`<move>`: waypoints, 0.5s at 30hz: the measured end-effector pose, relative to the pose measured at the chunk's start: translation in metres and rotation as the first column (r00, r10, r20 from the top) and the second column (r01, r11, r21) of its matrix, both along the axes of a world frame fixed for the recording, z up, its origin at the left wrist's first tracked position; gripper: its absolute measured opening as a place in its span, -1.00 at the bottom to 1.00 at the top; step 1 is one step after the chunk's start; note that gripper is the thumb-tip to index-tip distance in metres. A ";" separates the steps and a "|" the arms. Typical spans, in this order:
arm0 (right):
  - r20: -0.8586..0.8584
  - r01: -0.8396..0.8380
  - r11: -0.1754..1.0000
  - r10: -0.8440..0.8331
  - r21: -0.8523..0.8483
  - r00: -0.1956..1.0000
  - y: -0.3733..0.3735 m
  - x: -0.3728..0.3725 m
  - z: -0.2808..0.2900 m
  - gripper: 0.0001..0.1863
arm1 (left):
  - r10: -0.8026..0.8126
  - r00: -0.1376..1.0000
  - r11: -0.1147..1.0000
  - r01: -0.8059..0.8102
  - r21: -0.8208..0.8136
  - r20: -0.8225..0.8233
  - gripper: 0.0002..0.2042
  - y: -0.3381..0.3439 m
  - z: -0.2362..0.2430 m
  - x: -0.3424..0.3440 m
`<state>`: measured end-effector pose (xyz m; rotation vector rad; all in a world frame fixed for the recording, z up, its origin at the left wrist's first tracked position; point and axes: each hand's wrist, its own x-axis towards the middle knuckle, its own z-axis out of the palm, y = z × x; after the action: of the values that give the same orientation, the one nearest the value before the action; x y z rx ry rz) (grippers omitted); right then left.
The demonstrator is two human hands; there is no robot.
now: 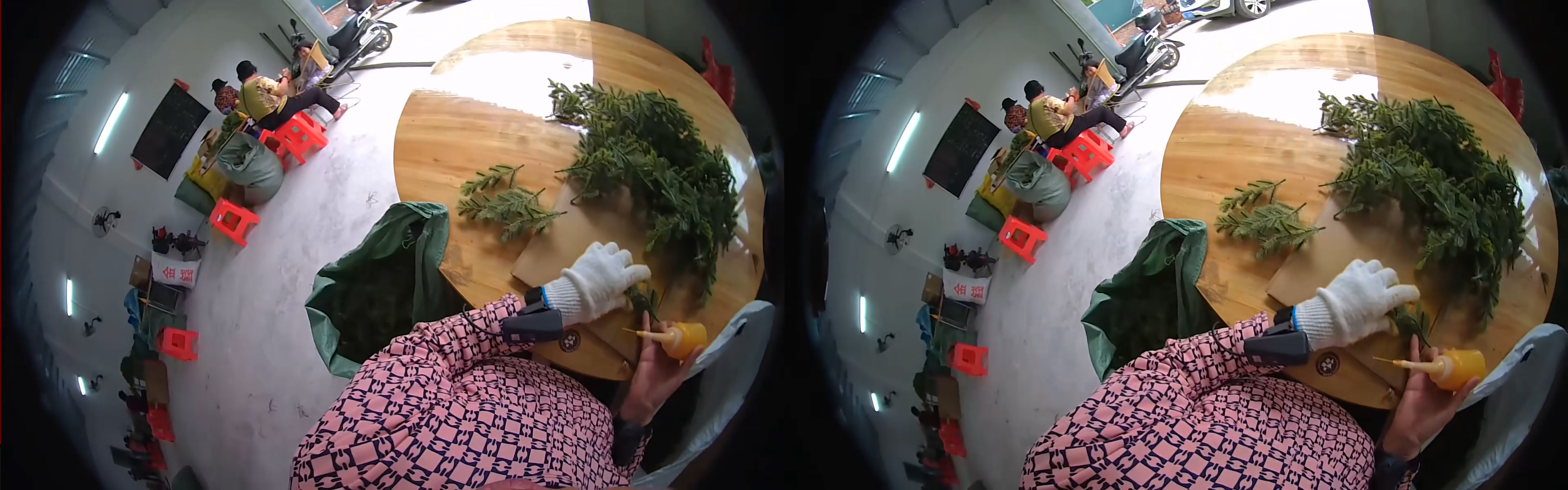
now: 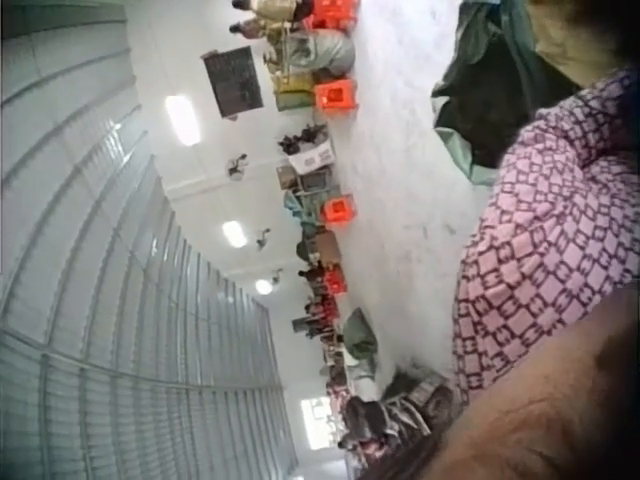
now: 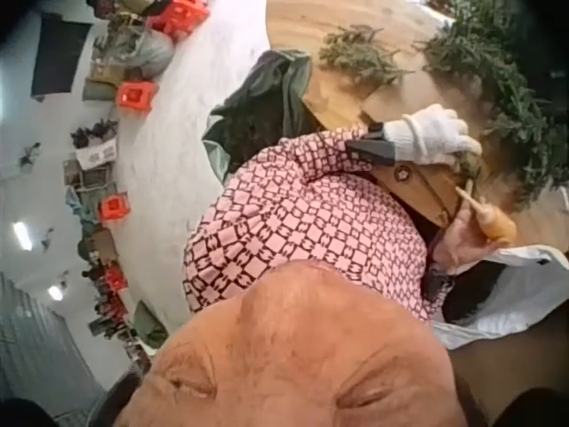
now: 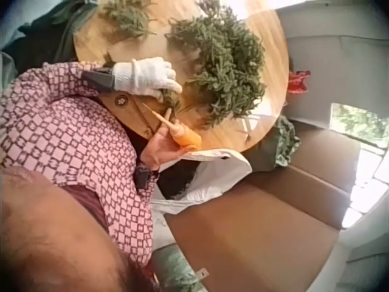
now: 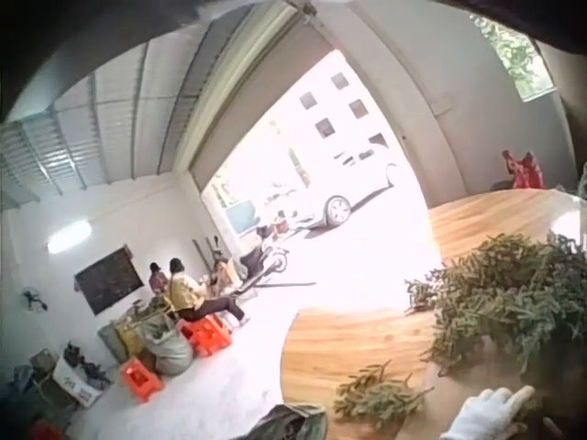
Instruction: The person takes evergreen branches from a bag, applies glue to them from a squeeze bottle on a cardboard sheet, and places them into a pile on the table.
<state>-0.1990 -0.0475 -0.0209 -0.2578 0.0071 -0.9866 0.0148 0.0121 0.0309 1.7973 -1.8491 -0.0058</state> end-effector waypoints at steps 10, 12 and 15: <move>0.001 0.024 1.000 -0.024 -0.002 1.000 -0.008 0.004 -0.003 -0.49 | 0.039 0.996 0.999 -0.037 0.029 -0.080 -0.80 -0.010 -0.009 -0.008; -0.001 0.018 1.000 -0.018 -0.009 1.000 -0.008 0.003 -0.004 -0.48 | 0.063 0.993 0.998 -0.064 -0.005 -0.102 -0.85 -0.010 -0.011 -0.008; -0.009 -0.002 0.999 0.002 -0.032 1.000 -0.007 0.004 -0.003 -0.46 | 0.068 0.990 0.997 -0.063 0.044 -0.126 -0.82 -0.010 -0.013 -0.006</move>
<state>-0.1953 -0.0547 -0.0235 -0.2916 -0.0011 -0.9841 0.0086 0.0018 0.0178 1.8397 -1.7118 -0.1312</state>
